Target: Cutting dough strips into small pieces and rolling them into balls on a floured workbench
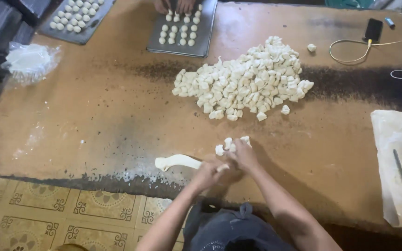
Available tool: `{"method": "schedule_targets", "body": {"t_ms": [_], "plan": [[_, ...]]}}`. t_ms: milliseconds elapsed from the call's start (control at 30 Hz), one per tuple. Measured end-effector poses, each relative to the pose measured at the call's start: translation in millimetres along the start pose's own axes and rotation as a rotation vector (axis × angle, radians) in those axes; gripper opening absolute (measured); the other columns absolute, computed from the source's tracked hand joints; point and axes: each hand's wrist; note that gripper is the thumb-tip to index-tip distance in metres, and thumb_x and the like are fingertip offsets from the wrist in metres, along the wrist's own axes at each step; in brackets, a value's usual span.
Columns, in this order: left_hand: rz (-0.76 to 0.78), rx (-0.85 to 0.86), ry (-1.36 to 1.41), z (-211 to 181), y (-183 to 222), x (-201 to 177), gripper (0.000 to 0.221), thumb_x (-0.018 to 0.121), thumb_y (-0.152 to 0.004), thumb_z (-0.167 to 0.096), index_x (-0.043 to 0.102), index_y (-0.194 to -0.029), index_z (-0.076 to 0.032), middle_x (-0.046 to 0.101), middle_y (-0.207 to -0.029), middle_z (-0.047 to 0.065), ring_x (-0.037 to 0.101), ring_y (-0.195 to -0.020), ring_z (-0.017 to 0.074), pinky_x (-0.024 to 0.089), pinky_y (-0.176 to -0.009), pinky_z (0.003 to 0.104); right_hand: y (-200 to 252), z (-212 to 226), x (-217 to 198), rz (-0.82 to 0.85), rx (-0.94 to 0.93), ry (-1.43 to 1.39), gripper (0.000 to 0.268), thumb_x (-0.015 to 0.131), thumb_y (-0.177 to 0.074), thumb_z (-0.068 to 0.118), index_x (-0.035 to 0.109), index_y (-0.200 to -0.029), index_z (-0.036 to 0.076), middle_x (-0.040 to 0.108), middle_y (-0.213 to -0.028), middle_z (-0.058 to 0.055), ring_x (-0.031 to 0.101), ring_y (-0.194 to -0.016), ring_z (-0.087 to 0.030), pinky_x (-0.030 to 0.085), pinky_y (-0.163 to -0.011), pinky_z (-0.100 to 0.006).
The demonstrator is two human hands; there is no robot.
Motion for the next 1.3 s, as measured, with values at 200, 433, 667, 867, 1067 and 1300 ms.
{"method": "schedule_targets", "body": {"t_ms": [200, 433, 667, 867, 1067, 1300], "plan": [[0.124, 0.007, -0.011, 40.2, -34.6, -49.6, 0.115, 0.063, -0.069, 0.018, 0.007, -0.165, -0.012, 0.037, -0.147, 0.035, 0.041, -0.139, 0.0536, 0.036, -0.120, 0.055, -4.7, 50.1, 6.3, 0.027, -0.303, -0.054, 0.060, 0.080, -0.081, 0.044, 0.059, -0.127, 0.012, 0.063, -0.126, -0.017, 0.061, -0.124, -0.035, 0.050, -0.104, -0.047], [-0.111, -0.107, 0.089, 81.6, -27.2, -1.0, 0.031, 0.063, -0.091, -0.023, 0.073, -0.118, -0.010, 0.074, -0.107, 0.018, 0.069, -0.107, 0.0386, 0.055, -0.091, 0.052, -17.9, 31.9, 44.2, -0.295, -0.309, -0.185, 0.017, 0.069, -0.089, 0.038, 0.063, -0.092, 0.023, 0.067, -0.078, -0.005, 0.070, -0.078, -0.027, 0.054, -0.070, -0.039], [-0.058, -0.059, -0.061, 54.1, -5.6, -29.2, 0.023, 0.070, -0.090, -0.037, 0.074, -0.109, -0.025, 0.078, -0.102, 0.005, 0.073, -0.102, 0.0257, 0.058, -0.093, 0.041, -27.4, 22.0, 16.9, 0.140, -0.029, 0.116, 0.082, 0.076, -0.080, 0.031, 0.037, -0.152, 0.027, 0.050, -0.142, -0.018, 0.056, -0.129, -0.045, 0.045, -0.102, -0.067], [-0.171, 0.387, 0.041, 51.0, -9.5, -33.1, 0.098, 0.058, -0.068, 0.012, 0.024, -0.160, 0.001, 0.040, -0.146, 0.040, 0.036, -0.137, 0.0623, 0.033, -0.115, 0.067, -4.5, 34.7, 39.6, -0.066, -0.483, -0.068, 0.017, 0.075, -0.087, 0.033, 0.068, -0.091, 0.018, 0.071, -0.090, -0.006, 0.072, -0.094, -0.027, 0.058, -0.083, -0.040], [-0.062, 0.018, 0.024, 14.4, -22.5, -15.2, 0.031, 0.059, -0.089, -0.010, 0.069, -0.117, -0.003, 0.072, -0.110, 0.026, 0.066, -0.107, 0.0521, 0.054, -0.089, 0.059, 4.0, 35.0, -14.9, -0.204, -0.504, -0.416, 0.018, 0.078, -0.082, 0.018, 0.075, -0.099, 0.016, 0.074, -0.089, -0.008, 0.072, -0.086, -0.030, 0.057, -0.073, -0.039], [-0.207, -0.085, -0.079, 19.3, -48.4, 57.5, 0.011, 0.065, -0.085, -0.029, 0.067, -0.090, -0.019, 0.071, -0.079, 0.008, 0.073, -0.085, 0.0328, 0.059, -0.074, 0.045, 18.4, -3.6, -12.8, -0.351, -0.182, -0.561, 0.024, 0.077, -0.085, 0.026, 0.062, -0.088, 0.008, 0.068, -0.063, -0.014, 0.070, -0.060, -0.026, 0.054, -0.057, -0.036]]}}
Point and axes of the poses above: each hand's wrist, its own y-axis away from the middle knuckle, its own x-axis out of the palm, z = x × y
